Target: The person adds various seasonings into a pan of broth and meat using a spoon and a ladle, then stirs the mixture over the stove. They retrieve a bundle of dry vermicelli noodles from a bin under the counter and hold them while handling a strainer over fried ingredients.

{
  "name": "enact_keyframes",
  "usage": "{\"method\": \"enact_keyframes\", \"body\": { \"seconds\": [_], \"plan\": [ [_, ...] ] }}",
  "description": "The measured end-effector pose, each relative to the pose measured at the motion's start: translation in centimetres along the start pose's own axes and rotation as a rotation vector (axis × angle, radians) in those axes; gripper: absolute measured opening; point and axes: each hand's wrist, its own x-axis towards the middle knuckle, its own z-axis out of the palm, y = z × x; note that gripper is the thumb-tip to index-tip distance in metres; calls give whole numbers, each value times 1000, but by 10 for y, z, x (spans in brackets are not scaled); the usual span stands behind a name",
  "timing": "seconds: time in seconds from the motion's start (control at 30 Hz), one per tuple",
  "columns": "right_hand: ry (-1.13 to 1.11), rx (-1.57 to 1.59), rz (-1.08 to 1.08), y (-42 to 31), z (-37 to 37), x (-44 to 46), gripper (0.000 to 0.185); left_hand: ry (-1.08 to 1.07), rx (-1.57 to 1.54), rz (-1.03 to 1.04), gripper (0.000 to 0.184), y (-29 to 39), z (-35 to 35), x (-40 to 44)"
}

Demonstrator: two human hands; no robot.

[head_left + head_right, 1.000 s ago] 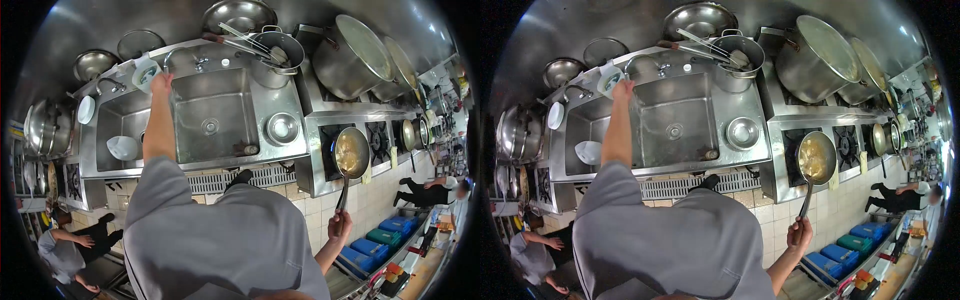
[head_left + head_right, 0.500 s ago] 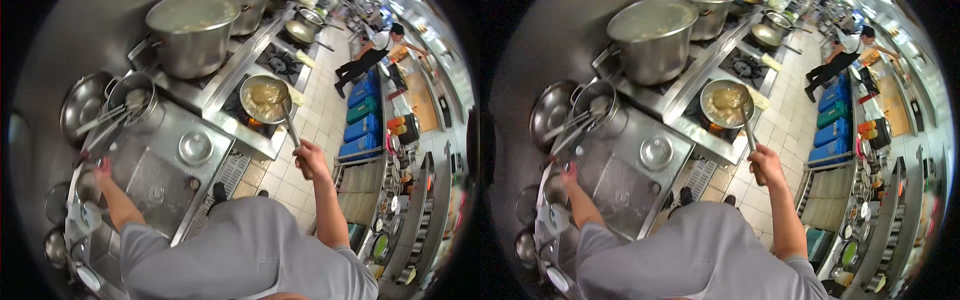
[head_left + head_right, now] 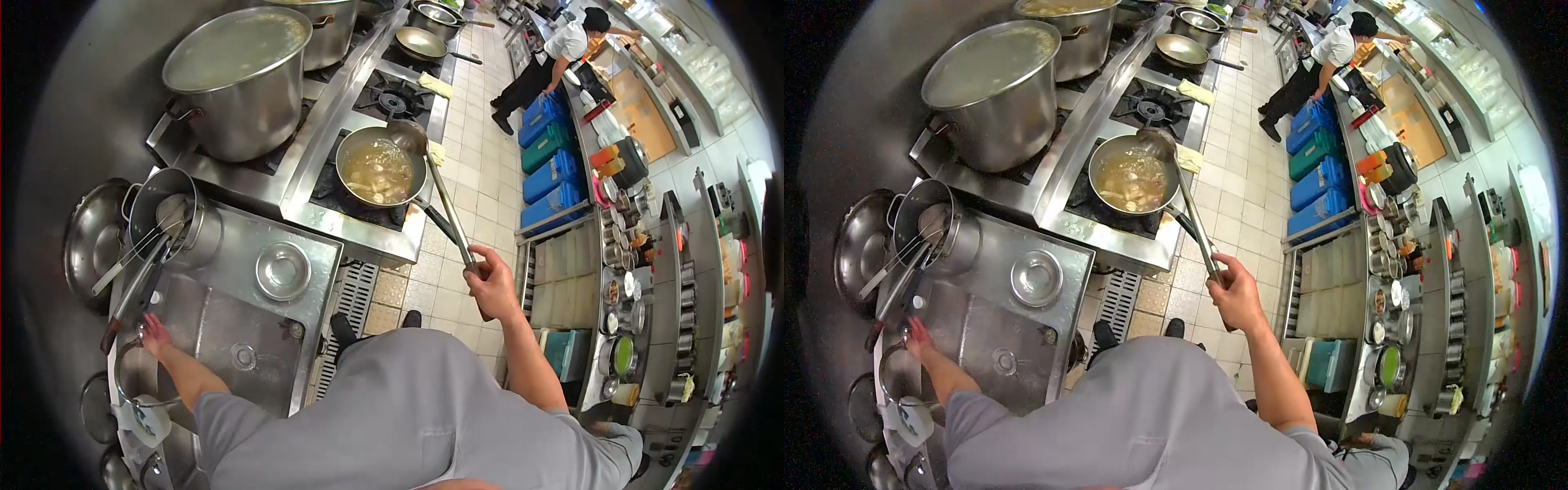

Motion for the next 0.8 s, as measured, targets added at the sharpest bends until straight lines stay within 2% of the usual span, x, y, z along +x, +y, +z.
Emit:
{"method": "enact_keyframes", "body": {
  "seconds": [0.1,0.2,0.23,0.33,0.4,0.43,0.47,0.53,0.6,0.63,0.67,0.7,0.77,0.8],
  "plan": [
    [-10,1,4,-7,-4,0,45,-85,216,82,71,5,-13,13],
    [-2,-107,-41,-6,-12,3,47,239,239,26,72,1,17,-9],
    [3,-166,-74,1,-15,8,48,323,225,27,63,-7,29,-26],
    [41,-395,-163,-7,-6,32,50,179,178,95,66,-9,29,-25],
    [46,-502,-205,8,-2,50,49,201,394,32,60,-4,19,-27],
    [21,-531,-148,7,4,54,49,212,499,0,58,-5,13,-28],
    [31,-562,-179,18,10,58,48,168,522,20,54,-10,2,-32],
    [-11,-173,-7,35,21,56,47,73,566,62,47,-33,-23,-46],
    [-27,-51,26,31,26,46,46,-256,493,75,37,-70,-49,-95],
    [-26,-127,-34,39,24,46,47,-91,695,179,27,-94,-47,-136],
    [-23,-202,-90,47,22,45,47,113,617,278,17,-123,-11,-215],
    [-49,-80,-31,40,20,39,48,21,829,290,12,-129,-52,-219],
    [-105,154,83,15,11,23,50,282,820,246,14,-151,-23,-304],
    [-88,112,16,26,6,26,49,306,843,261,15,-157,-22,-315]
  ]
}}
